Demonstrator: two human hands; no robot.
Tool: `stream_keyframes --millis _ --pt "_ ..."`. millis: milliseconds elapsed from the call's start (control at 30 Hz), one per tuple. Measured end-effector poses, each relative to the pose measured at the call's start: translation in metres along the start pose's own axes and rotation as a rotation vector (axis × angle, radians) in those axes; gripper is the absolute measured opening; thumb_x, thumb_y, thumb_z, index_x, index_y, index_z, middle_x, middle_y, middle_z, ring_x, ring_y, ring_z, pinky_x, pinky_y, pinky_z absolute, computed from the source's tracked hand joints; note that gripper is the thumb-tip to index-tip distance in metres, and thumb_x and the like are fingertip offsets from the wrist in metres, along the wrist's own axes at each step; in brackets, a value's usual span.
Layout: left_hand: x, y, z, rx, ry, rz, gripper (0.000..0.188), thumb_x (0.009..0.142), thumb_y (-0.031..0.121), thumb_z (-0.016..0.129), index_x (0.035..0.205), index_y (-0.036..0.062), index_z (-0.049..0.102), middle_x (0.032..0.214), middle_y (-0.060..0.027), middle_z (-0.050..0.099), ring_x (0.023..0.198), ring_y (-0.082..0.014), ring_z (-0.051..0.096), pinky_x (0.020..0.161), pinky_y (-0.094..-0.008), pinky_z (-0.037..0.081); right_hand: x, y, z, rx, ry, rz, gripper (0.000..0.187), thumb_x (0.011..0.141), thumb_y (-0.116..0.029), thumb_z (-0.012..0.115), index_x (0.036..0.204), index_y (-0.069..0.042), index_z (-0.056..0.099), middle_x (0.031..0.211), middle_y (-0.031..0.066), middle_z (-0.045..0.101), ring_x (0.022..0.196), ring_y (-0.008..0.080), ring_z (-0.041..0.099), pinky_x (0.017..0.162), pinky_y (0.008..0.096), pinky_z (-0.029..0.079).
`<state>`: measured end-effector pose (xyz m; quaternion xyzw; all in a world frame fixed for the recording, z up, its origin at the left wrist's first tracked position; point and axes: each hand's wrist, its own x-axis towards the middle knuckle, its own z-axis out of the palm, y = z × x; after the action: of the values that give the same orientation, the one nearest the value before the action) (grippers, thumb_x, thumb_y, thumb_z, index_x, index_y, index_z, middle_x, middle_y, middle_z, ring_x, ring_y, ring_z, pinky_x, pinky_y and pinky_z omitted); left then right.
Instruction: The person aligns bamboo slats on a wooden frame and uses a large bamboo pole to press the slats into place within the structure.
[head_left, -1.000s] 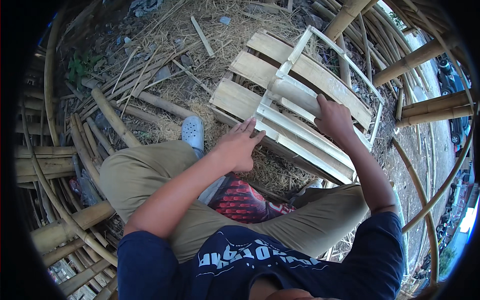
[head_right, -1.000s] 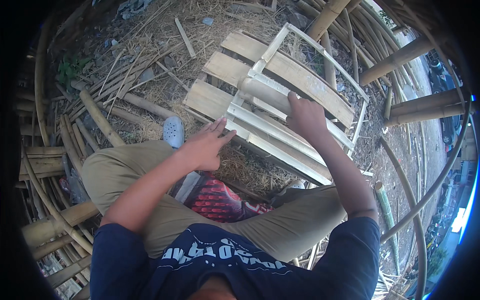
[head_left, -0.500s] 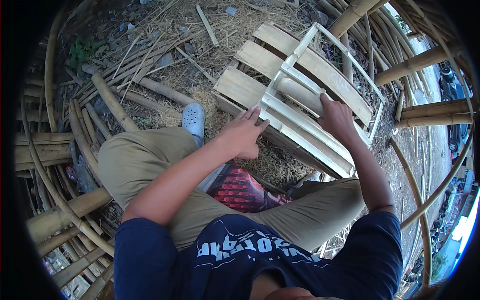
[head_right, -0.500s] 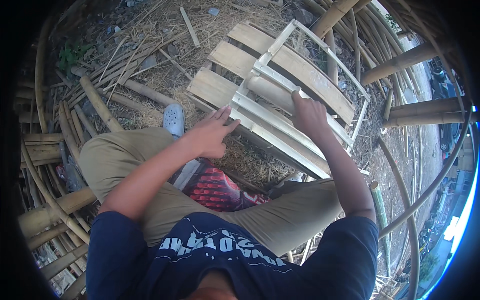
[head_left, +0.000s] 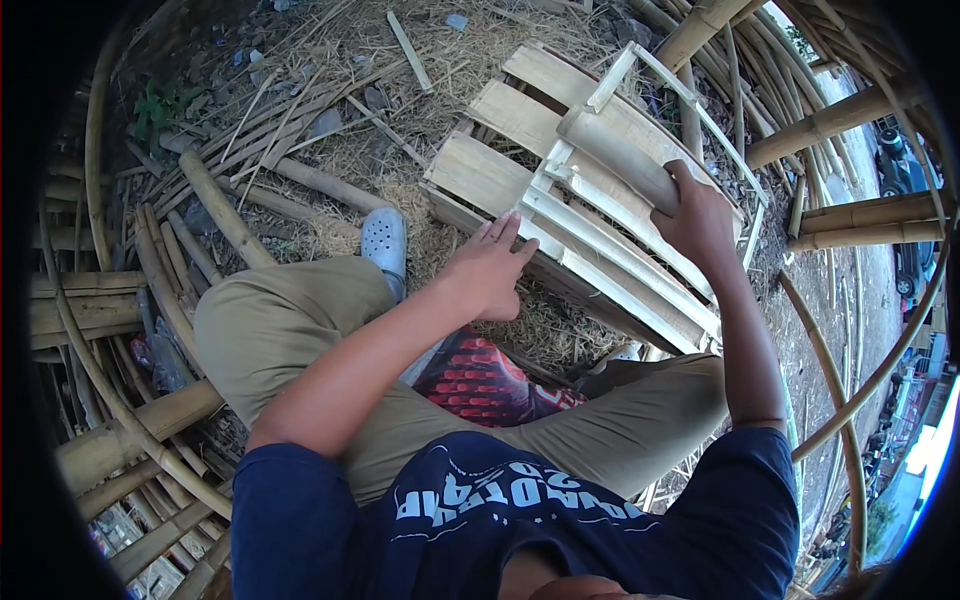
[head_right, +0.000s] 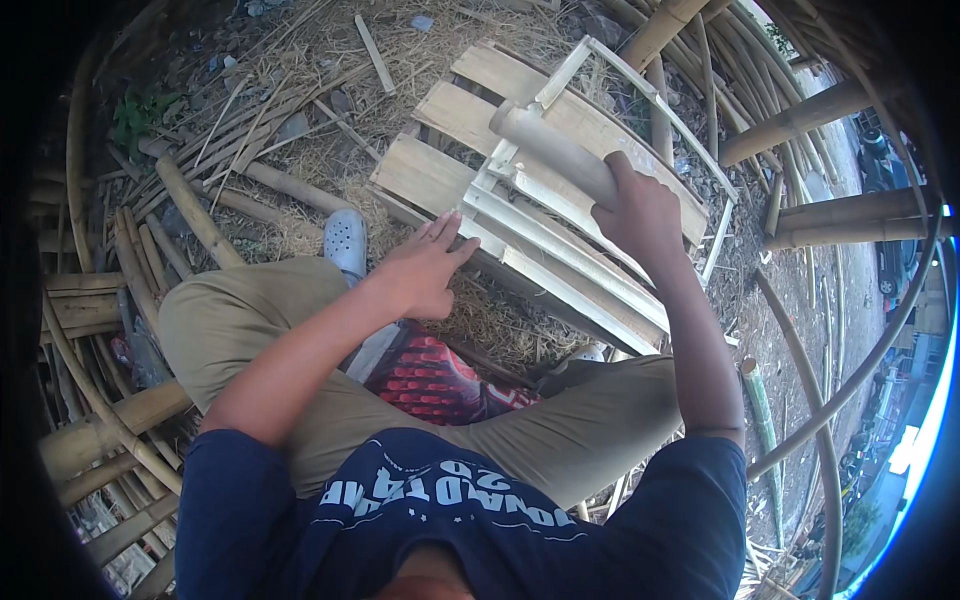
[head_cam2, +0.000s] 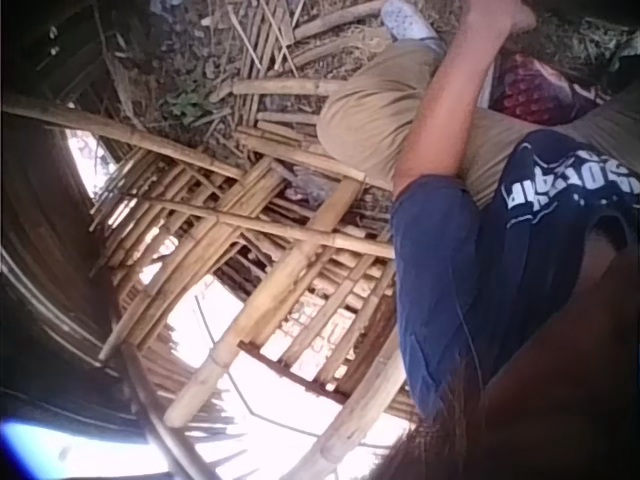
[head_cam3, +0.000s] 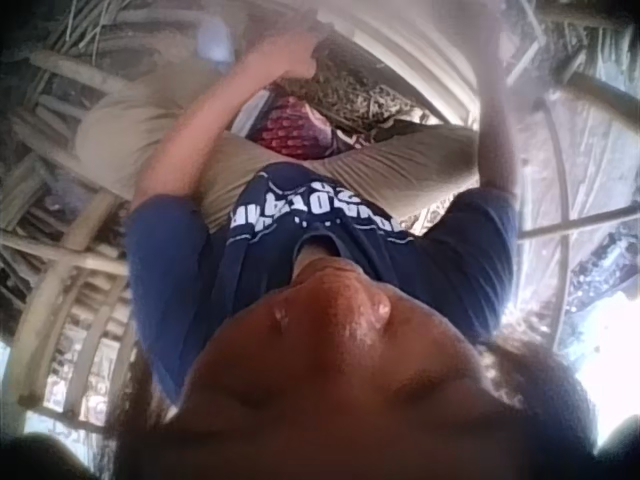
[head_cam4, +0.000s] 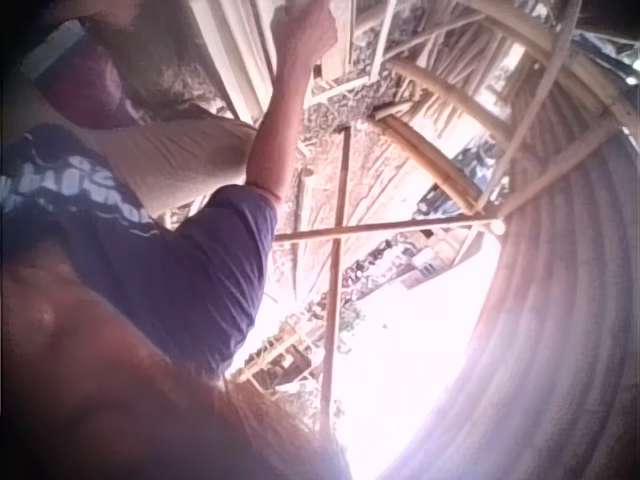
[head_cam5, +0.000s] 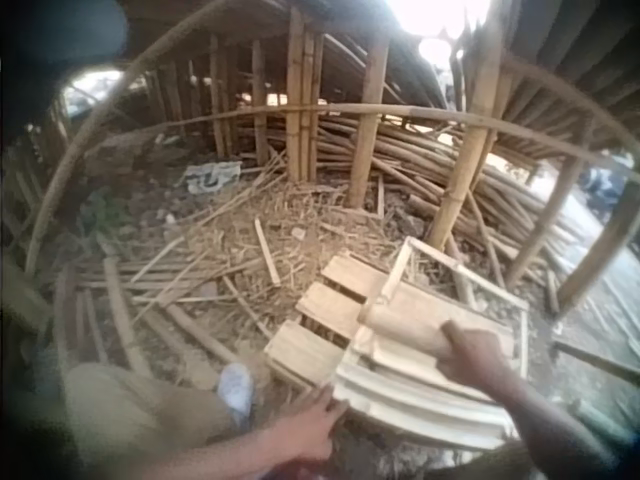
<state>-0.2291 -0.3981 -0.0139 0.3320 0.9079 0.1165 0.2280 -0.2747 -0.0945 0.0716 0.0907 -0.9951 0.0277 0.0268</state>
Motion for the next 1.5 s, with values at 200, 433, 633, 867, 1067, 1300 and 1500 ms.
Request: stream_keyframes --millis 200,433,633,867,1067,1300,1500 --pt "0.008 0.000 -0.005 -0.009 0.011 0.019 0.087 0.082 0.018 0.062 0.162 0.0010 0.034 0.167 -0.0379 0.019 0.160 -0.0441 0.020 0.132 -0.0464 0.019 -0.007 0.017 0.058 -0.194 -0.129 0.018 0.053 0.080 -0.017 0.076 0.126 -0.006 0.052 0.080 0.0182 0.071 0.076 0.0402 0.073 0.067 0.0507 0.058" --pt "0.003 0.002 -0.001 -0.030 0.002 0.014 0.088 0.080 0.017 0.061 0.162 -0.0004 0.033 0.167 -0.0385 0.020 0.160 -0.0444 0.018 0.132 -0.0465 0.019 -0.012 0.014 0.042 -0.072 -0.094 0.054 0.053 0.078 -0.021 0.076 0.125 -0.010 0.054 0.088 0.0201 0.073 0.083 0.0433 0.072 0.074 0.0553 0.057" --pt "0.002 0.005 -0.001 0.008 -0.010 -0.008 0.088 0.080 0.018 0.061 0.162 0.0001 0.033 0.167 -0.0379 0.021 0.161 -0.0434 0.017 0.132 -0.0459 0.018 -0.008 0.006 0.018 -0.165 -0.022 -0.083 0.047 0.079 -0.018 0.076 0.118 -0.009 0.053 0.084 0.0158 0.071 0.077 0.0390 0.072 0.068 0.0504 0.057" --pt "0.008 0.005 -0.007 -0.040 -0.008 0.048 0.088 0.080 0.016 0.060 0.163 0.0023 0.033 0.168 -0.0369 0.018 0.161 -0.0428 0.016 0.132 -0.0455 0.017 -0.017 0.009 0.058 -0.175 -0.142 -0.047 0.046 0.080 -0.012 0.074 0.120 -0.007 0.052 0.079 0.0170 0.069 0.074 0.0401 0.072 0.065 0.0517 0.057" --pt "0.005 0.000 0.002 -0.008 -0.005 0.010 0.088 0.082 0.027 0.061 0.164 0.0054 0.034 0.170 -0.0321 0.019 0.162 -0.0389 0.017 0.132 -0.0439 0.015 -0.008 0.005 0.037 -0.237 -0.154 -0.119 0.047 0.079 -0.016 0.079 0.116 -0.010 0.050 0.081 0.0145 0.071 0.076 0.0377 0.073 0.067 0.0505 0.057" --pt "0.002 0.002 -0.001 -0.007 -0.023 -0.009 0.088 0.082 0.019 0.060 0.164 0.0026 0.031 0.170 -0.0349 0.016 0.162 -0.0405 0.014 0.132 -0.0451 0.016 0.005 -0.006 -0.027 -0.151 0.079 -0.164 0.045 0.080 -0.015 0.077 0.118 -0.010 0.055 0.080 0.0133 0.071 0.076 0.0357 0.073 0.067 0.0491 0.057" --pt "0.004 0.008 0.004 -0.033 -0.043 0.027 0.088 0.083 0.020 0.058 0.165 0.0029 0.029 0.170 -0.0351 0.014 0.162 -0.0412 0.012 0.132 -0.0453 0.015 -0.010 0.044 0.067 -0.230 -0.165 -0.128 0.050 0.078 -0.011 0.076 0.123 -0.010 0.055 0.084 0.0169 0.071 0.079 0.0390 0.073 0.071 0.0515 0.058"
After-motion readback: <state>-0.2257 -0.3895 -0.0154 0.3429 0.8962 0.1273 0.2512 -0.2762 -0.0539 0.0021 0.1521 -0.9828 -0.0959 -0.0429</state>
